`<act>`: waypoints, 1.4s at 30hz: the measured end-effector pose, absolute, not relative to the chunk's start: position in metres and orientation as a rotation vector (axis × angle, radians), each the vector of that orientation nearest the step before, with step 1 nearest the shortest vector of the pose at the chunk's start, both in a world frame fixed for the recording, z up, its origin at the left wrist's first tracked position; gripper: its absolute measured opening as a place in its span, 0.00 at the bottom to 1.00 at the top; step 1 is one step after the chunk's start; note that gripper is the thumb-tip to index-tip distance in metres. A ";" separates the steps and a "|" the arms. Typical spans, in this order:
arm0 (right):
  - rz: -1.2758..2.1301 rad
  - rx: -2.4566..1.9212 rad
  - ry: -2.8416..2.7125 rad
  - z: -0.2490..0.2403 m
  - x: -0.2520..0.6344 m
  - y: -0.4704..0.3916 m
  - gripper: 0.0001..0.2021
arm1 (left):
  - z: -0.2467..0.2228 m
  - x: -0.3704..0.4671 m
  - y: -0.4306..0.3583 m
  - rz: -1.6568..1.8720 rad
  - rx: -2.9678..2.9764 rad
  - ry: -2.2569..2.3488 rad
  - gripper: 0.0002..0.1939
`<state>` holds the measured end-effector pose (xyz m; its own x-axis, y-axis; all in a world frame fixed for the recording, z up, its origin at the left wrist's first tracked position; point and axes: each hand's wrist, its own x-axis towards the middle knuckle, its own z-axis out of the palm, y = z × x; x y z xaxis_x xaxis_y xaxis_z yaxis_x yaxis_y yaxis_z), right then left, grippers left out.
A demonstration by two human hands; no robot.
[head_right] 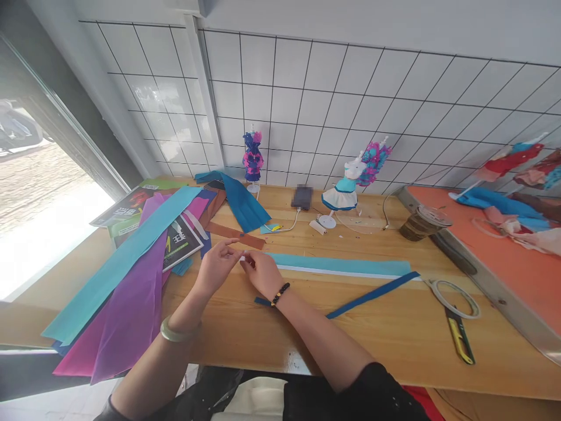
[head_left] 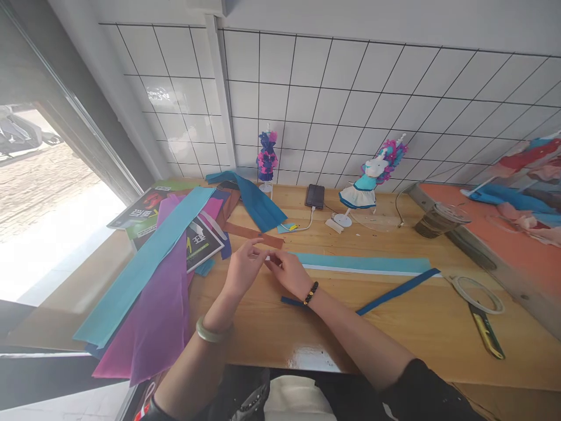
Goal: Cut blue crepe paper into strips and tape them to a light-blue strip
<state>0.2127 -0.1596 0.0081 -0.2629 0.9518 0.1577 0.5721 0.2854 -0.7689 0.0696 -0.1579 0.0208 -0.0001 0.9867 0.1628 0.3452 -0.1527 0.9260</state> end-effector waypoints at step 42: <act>-0.014 -2.185 -1.067 -0.008 0.565 -0.251 0.17 | -0.021 0.069 -0.138 0.776 2.068 1.771 0.20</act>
